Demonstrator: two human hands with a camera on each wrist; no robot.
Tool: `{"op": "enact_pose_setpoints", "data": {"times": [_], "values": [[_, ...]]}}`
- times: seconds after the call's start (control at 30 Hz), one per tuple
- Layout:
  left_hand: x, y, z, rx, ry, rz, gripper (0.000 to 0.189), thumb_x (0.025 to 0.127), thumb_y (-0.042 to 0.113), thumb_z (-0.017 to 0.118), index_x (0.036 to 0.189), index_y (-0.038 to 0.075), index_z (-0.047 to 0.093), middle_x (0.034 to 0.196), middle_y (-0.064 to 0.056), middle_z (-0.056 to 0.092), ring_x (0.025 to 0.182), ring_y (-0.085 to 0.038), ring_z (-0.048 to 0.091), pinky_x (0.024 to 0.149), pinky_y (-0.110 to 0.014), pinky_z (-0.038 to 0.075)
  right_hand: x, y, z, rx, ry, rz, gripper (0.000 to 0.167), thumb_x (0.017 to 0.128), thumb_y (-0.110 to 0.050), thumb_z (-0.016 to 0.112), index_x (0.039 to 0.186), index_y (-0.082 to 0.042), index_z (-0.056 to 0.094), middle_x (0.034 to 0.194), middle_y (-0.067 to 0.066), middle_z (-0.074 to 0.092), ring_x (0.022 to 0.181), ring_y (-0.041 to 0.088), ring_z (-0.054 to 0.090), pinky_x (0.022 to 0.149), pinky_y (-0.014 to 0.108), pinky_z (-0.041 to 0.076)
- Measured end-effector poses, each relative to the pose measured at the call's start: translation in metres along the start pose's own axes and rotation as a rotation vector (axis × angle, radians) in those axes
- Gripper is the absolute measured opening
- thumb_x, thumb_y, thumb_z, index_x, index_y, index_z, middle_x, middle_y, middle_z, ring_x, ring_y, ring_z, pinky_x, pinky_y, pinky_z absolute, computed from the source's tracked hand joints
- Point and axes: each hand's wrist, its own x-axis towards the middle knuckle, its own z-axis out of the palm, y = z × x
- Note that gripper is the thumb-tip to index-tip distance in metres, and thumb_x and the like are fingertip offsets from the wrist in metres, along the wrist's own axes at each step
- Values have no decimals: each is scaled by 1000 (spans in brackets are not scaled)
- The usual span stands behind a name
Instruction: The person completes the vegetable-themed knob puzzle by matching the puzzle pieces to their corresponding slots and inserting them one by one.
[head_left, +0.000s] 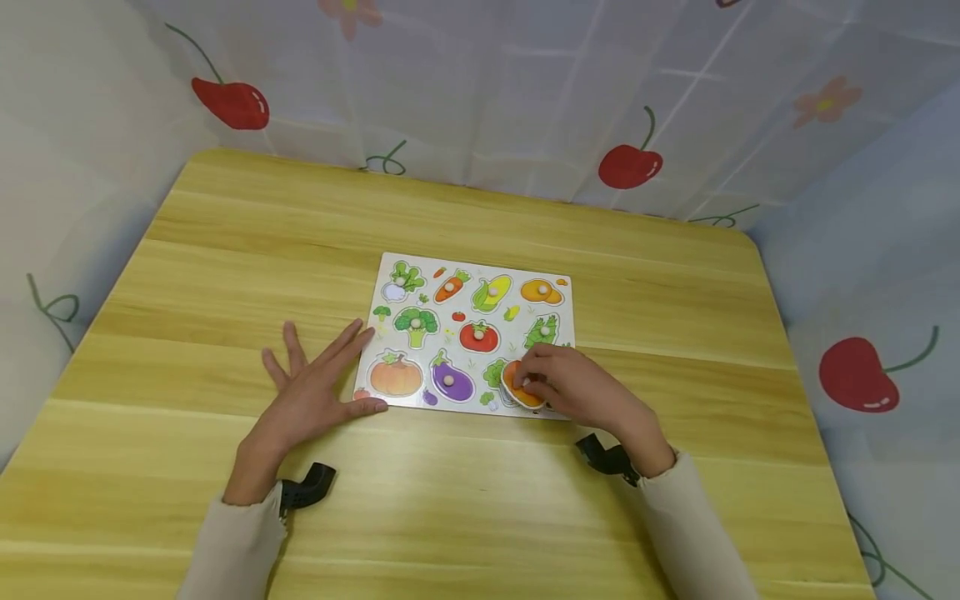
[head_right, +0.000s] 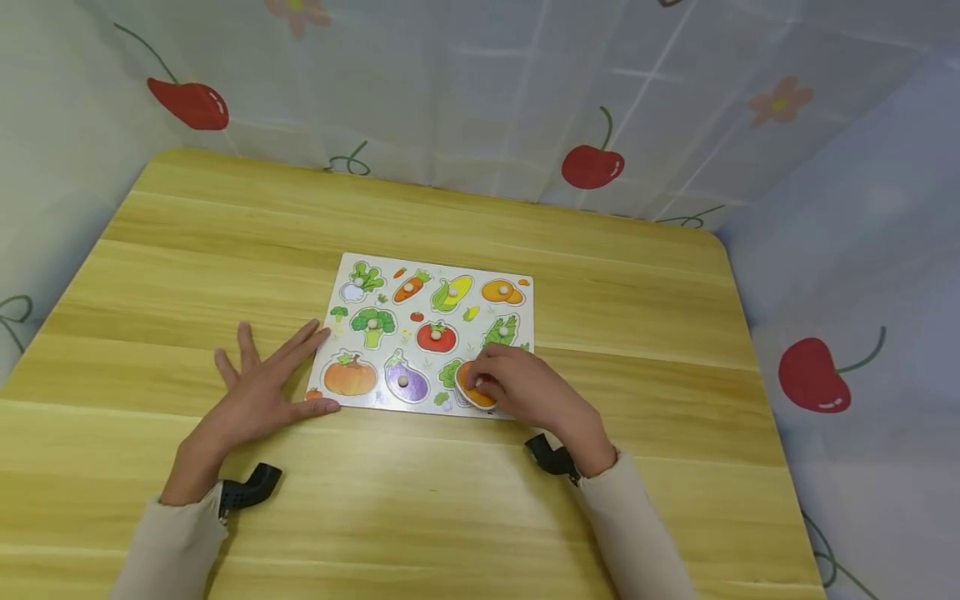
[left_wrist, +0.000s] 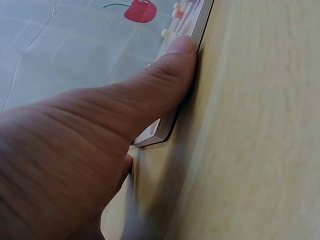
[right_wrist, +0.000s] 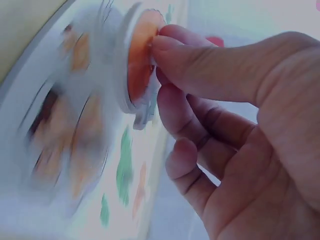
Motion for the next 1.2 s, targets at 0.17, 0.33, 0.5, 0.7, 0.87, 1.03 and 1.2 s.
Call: {"op": "enact_pose_setpoints", "data": {"times": [0.17, 0.33, 0.5, 0.7, 0.87, 1.03, 1.2], "values": [[0, 1, -1, 6, -2, -1, 101, 80, 60, 75, 161, 27, 24, 169, 2, 14, 133, -53, -44, 95, -76, -32, 35, -19, 5, -38, -20, -55, 10, 96, -9, 66, 98, -16, 73, 98, -5, 62, 87, 10, 59, 88, 30, 52], [0, 0, -2, 11, -1, -5, 101, 80, 59, 76, 161, 28, 23, 169, 2, 14, 133, -53, -44, 95, -77, -31, 70, -43, 16, -124, 26, -117, 11, 95, -7, 67, 95, -17, 73, 99, -4, 64, 92, 13, 63, 90, 30, 52], [0, -1, -3, 12, 0, 0, 100, 81, 60, 75, 161, 28, 24, 169, 3, 14, 132, -54, -44, 94, -78, -30, 96, -71, 31, -179, -14, -138, 17, 92, -5, 70, 103, -18, 74, 106, -2, 65, 98, 14, 64, 85, 27, 52], [1, 0, 1, -5, 12, 17, 99, 81, 62, 74, 160, 29, 25, 169, 5, 15, 133, -54, -43, 95, -77, -30, 114, -84, 45, -266, -26, -160, 30, 84, 1, 75, 106, -20, 71, 113, -3, 63, 102, 14, 61, 90, 28, 52], [0, 1, 3, -15, 18, 27, 97, 82, 60, 75, 160, 29, 26, 169, 5, 15, 133, -54, -43, 95, -77, -30, 118, -87, 54, -288, -6, -195, 18, 94, -6, 66, 103, -20, 72, 112, -4, 65, 99, 14, 63, 88, 27, 51], [-3, 0, 2, -15, 34, 30, 96, 82, 58, 76, 160, 28, 27, 169, 4, 16, 134, -53, -44, 95, -76, -31, 118, -89, 55, -283, 8, -223, 18, 94, -6, 67, 104, -20, 72, 114, -5, 66, 102, 13, 63, 92, 27, 51], [-1, 2, 2, -12, 33, 29, 97, 82, 59, 75, 160, 27, 27, 169, 3, 17, 134, -55, -42, 95, -77, -30, 118, -88, 55, -255, -4, -217, 18, 94, -6, 67, 101, -21, 73, 111, -8, 67, 102, 10, 62, 93, 26, 50]]}}
